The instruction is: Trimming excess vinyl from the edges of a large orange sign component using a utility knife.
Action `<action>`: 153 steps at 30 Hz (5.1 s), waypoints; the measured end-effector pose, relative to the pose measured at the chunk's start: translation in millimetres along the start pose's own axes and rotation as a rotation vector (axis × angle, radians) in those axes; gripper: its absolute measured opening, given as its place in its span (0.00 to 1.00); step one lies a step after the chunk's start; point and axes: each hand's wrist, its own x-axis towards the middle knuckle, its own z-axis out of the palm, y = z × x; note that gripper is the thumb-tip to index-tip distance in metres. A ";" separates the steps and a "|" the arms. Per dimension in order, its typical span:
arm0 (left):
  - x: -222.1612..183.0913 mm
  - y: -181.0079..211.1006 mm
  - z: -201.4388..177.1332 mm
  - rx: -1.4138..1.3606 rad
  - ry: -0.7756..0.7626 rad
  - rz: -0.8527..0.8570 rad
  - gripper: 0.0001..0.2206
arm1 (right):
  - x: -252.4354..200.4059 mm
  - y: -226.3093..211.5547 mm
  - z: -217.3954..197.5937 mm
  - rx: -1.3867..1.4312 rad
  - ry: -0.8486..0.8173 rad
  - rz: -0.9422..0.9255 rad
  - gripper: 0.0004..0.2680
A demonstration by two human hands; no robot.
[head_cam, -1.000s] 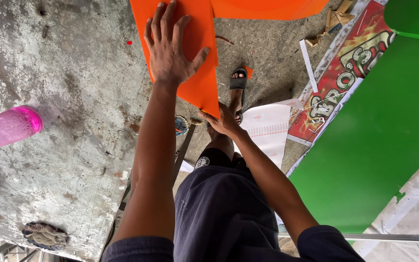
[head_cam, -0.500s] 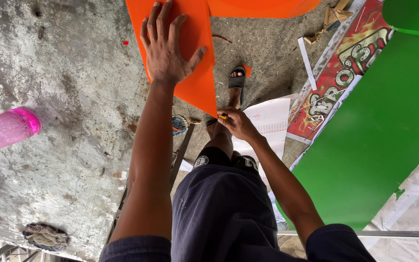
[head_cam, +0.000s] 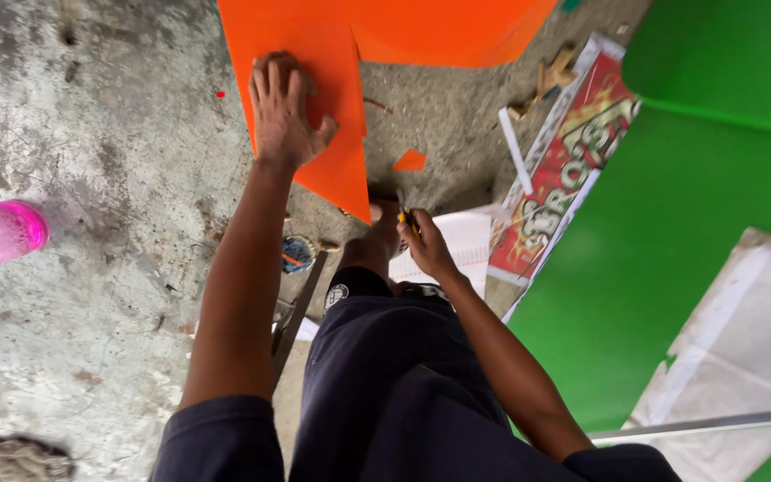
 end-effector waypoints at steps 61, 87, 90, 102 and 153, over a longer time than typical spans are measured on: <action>-137.5 223.4 120.7 -1.774 1.114 -1.472 0.08 | 97.9 -220.1 -65.4 -1.420 -1.335 -0.736 0.14; -142.5 230.4 84.0 -1.394 0.861 -1.439 0.18 | 149.8 -148.8 -51.4 -1.786 -1.444 -0.723 0.20; -136.6 222.4 99.6 -1.277 0.878 -1.380 0.16 | 178.2 -142.9 -63.2 -1.881 -1.272 -0.451 0.19; -120.5 185.3 -2.1 -0.345 0.535 -0.957 0.21 | 209.6 -151.0 -153.1 -1.238 -0.740 0.034 0.17; 57.6 13.4 -4.1 0.085 -0.053 -0.146 0.29 | 243.4 -23.0 30.9 -0.008 0.250 -0.622 0.11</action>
